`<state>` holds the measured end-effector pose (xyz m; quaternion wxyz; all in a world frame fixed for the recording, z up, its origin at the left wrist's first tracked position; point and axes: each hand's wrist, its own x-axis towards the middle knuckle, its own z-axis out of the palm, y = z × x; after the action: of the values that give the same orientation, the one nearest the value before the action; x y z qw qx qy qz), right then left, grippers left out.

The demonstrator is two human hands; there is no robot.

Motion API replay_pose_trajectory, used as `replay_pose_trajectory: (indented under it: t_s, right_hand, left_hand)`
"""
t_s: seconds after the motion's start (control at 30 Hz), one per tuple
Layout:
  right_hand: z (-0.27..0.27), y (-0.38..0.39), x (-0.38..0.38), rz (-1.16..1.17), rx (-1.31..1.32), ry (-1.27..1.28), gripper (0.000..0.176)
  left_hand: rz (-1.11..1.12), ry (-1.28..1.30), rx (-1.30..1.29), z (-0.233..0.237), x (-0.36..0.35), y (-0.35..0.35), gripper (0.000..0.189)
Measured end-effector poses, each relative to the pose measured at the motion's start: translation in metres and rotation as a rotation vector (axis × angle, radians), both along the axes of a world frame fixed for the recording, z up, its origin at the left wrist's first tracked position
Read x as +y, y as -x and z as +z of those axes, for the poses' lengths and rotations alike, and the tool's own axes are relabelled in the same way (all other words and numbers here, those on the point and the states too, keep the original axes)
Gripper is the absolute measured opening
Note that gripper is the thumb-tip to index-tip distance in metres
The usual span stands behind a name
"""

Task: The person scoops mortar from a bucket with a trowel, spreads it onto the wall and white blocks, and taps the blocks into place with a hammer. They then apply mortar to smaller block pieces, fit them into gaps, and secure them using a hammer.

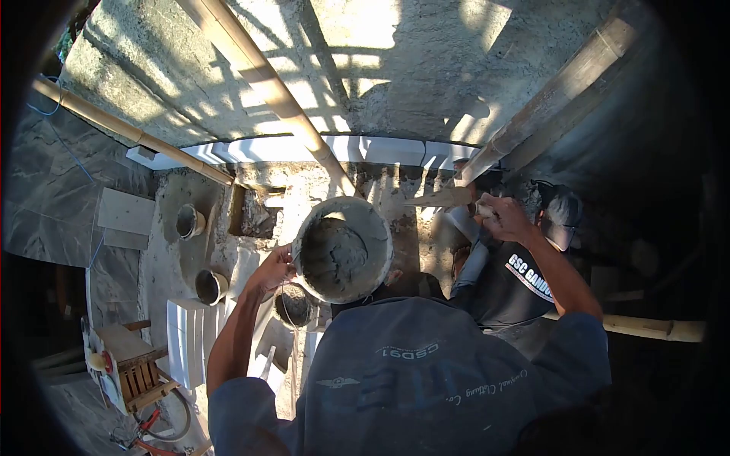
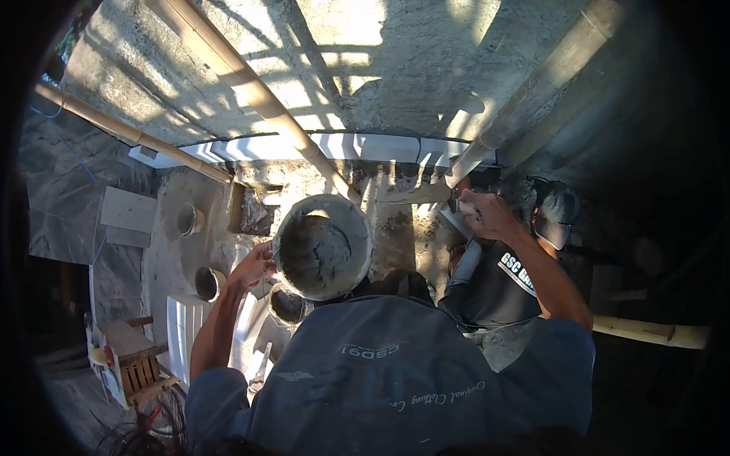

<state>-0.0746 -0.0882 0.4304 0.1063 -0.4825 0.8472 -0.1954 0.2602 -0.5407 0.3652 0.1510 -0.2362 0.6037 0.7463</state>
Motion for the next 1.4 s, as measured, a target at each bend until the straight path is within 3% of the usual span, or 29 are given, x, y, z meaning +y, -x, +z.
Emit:
replay_pose_trajectory:
  t_s: [0.03, 0.1, 0.2, 0.3, 0.33, 0.4, 0.43, 0.47, 0.53, 0.57, 0.63, 0.67, 0.73, 0.77, 0.83, 0.97, 1.0, 1.07, 1.2, 1.33, 1.4]
  right_hand:
    - [0.012, -0.009, -0.013, 0.005, -0.237, -0.011, 0.035]
    - [0.008, -0.017, -0.044, 0.13, -0.401, -0.015, 0.037]
    - [-0.012, -0.027, -0.094, 0.22, -0.941, -0.035, 0.032]
    - [-0.028, -0.016, -0.111, 0.157, -1.128, -0.234, 0.03]
    - [-0.035, -0.009, -0.108, 0.197, -1.11, -0.191, 0.025]
    - [-0.043, 0.012, -0.082, -0.018, -1.079, -0.374, 0.019]
    - [-0.04, 0.019, -0.065, -0.035, -1.172, -0.308, 0.02]
    - [-0.033, 0.023, -0.05, -0.003, -1.107, -0.222, 0.017]
    - [0.002, 0.023, -0.029, -0.135, -0.839, -0.382, 0.016]
    - [0.009, 0.019, -0.024, -0.117, -0.841, -0.391, 0.016]
    - [0.015, 0.006, -0.017, 0.052, -0.331, -0.121, 0.018]
    - [0.014, -0.003, -0.02, 0.063, -0.335, -0.126, 0.018]
    - [0.012, -0.023, -0.034, 0.003, 0.087, -0.008, 0.03]
    - [0.014, -0.027, -0.043, 0.002, 0.086, -0.008, 0.03]
    - [0.024, -0.034, -0.068, -0.018, 0.086, -0.222, 0.05]
    - [0.02, -0.037, -0.115, 0.033, 0.256, -0.085, 0.027]
    - [0.018, -0.035, -0.125, 0.03, 0.253, -0.086, 0.027]
    - [0.012, -0.03, -0.143, 0.122, 0.49, -0.051, 0.01]
    - [0.001, -0.016, -0.169, 0.239, 0.631, -0.329, 0.009]
    - [-0.008, -0.012, -0.178, 0.375, 0.589, -0.41, 0.011]
    - [-0.041, -0.017, -0.176, 0.435, 0.524, -0.35, 0.008]
  left_hand:
    - [0.008, 0.052, -0.041, 0.002, 0.003, 0.004, 0.041]
    - [-0.031, 0.099, -0.027, -0.006, -0.001, 0.012, 0.052]
    - [-0.069, 0.011, -0.011, 0.009, 0.003, 0.025, 0.052]
    - [-0.097, -0.004, -0.044, 0.006, -0.003, 0.024, 0.053]
    - [-0.089, 0.048, -0.043, 0.011, 0.002, 0.023, 0.052]
    - [-0.044, 0.073, -0.027, 0.01, 0.006, 0.021, 0.05]
    - [-0.025, 0.075, -0.076, 0.006, 0.004, 0.021, 0.051]
    - [-0.021, 0.067, -0.096, 0.003, 0.0, 0.021, 0.052]
    - [0.012, 0.041, -0.097, 0.0, -0.006, 0.02, 0.051]
    - [0.035, 0.019, -0.088, 0.0, -0.005, 0.017, 0.051]
    - [0.078, 0.037, -0.1, 0.001, -0.003, 0.014, 0.051]
    - [0.074, 0.022, -0.11, 0.001, -0.002, 0.018, 0.053]
    - [0.08, 0.022, -0.133, 0.012, 0.007, 0.03, 0.056]
    - [0.079, 0.023, -0.134, 0.009, 0.007, 0.034, 0.056]
    - [-0.001, -0.002, -0.107, 0.002, 0.004, 0.043, 0.056]
    - [-0.076, 0.063, -0.076, 0.027, 0.019, 0.064, 0.056]
    - [-0.135, 0.209, -0.174, 0.047, 0.025, 0.069, 0.054]
    - [-0.147, 0.26, -0.226, 0.044, 0.027, 0.076, 0.054]
    - [-0.159, 0.254, -0.193, 0.029, 0.029, 0.077, 0.058]
    - [-0.149, 0.165, -0.106, 0.016, 0.032, 0.081, 0.061]
    - [-0.152, 0.144, -0.086, 0.012, 0.033, 0.086, 0.061]
